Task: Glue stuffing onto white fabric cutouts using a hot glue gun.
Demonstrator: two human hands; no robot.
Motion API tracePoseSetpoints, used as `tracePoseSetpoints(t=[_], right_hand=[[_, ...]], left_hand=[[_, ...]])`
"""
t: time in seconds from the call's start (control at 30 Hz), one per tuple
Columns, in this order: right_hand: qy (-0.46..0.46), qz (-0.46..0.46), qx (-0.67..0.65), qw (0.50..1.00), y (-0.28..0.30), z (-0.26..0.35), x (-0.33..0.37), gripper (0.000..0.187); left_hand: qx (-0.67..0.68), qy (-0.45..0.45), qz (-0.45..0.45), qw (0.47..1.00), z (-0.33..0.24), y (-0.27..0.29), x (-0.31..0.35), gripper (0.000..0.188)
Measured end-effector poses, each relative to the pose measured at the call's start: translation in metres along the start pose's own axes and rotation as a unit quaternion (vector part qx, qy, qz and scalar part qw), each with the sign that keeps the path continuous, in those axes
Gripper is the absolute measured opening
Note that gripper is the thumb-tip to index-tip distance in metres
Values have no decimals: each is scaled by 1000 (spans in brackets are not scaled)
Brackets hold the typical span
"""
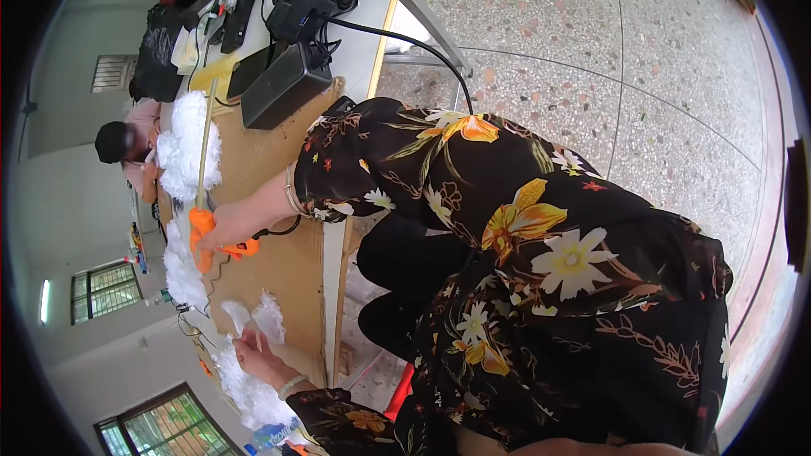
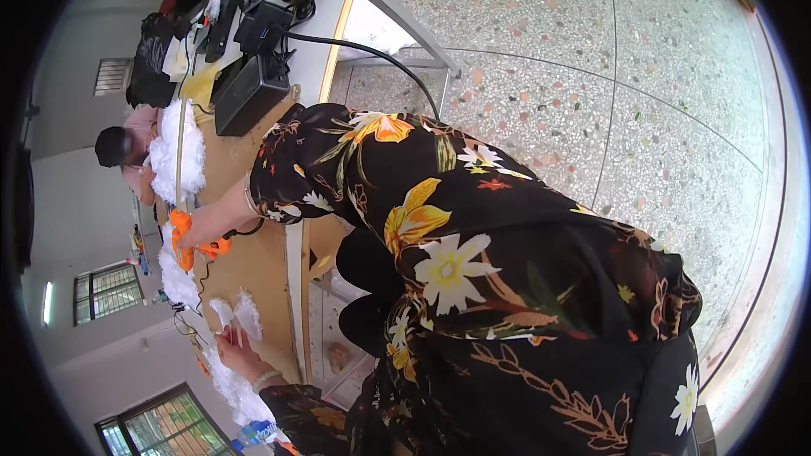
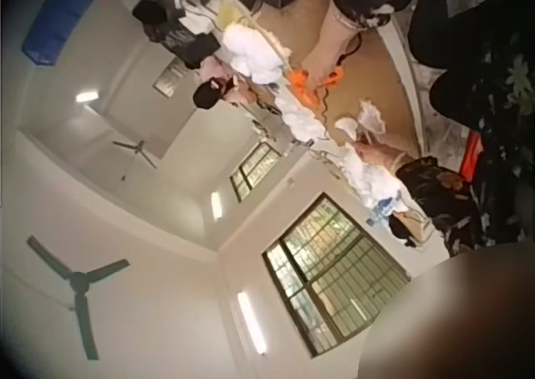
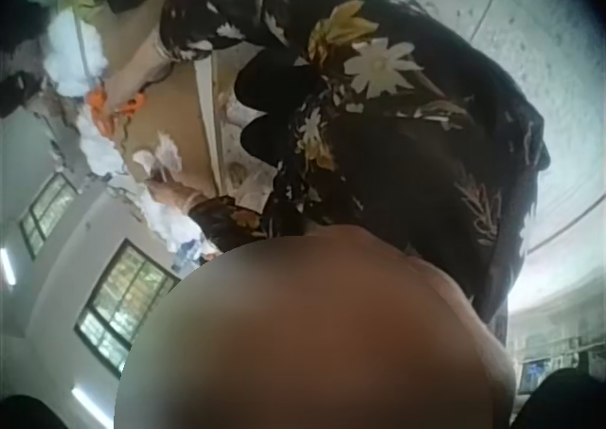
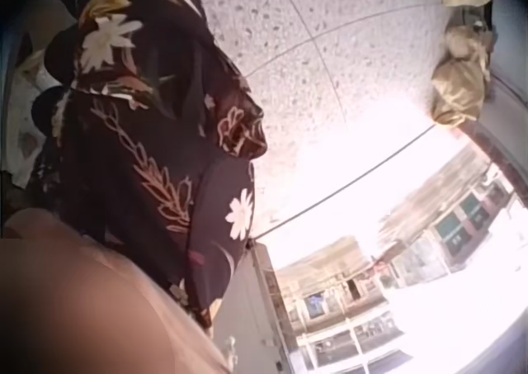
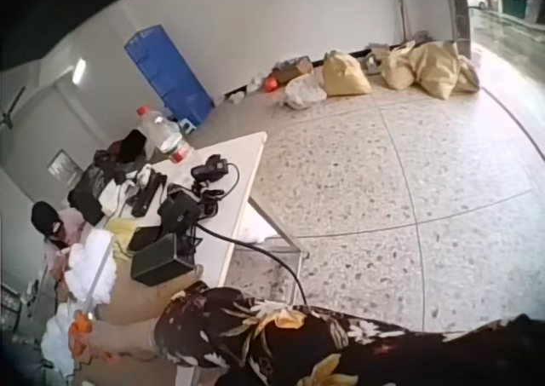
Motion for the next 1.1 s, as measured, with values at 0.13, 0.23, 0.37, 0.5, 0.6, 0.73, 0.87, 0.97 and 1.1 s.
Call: tracePoseSetpoints(t=[0.13,0.23,0.37,0.5,0.6,0.73,0.87,0.97,1.1], right_hand=[[22,21,-19,999,-6,3,-3,32],[37,25,-27,999,-4,6,0,31],[64,37,-39,996,-3,7,2,30],[97,40,-50,993,-1,12,4,30],[55,2,-37,998,3,12,4,25],[122,6,-59,991,8,18,5,18],[116,-18,-57,991,11,20,-2,18],[159,18,-109,981,13,21,-4,21],[154,-43,-113,981,34,18,4,22]], left_hand=[[-105,12,-93,990,13,42,-20,43],[-72,29,-127,989,24,51,-21,39],[-70,-1,-176,982,14,45,20,33],[-7,0,-153,988,42,57,44,35],[40,15,-149,988,60,61,58,43],[69,28,-169,983,48,49,73,36],[47,16,-209,977,61,68,58,24],[30,8,-199,980,48,58,71,23],[11,22,-182,983,52,50,70,24]])
Point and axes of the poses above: each hand's wrist, its own x-axis away from the middle knuckle, its own y-axis out of the back of the hand, z = x × y, the point moved 5 cm from there along -x, towards the middle knuckle, and after that the axes turned 8 degrees about -x, right-handed, at the moved point
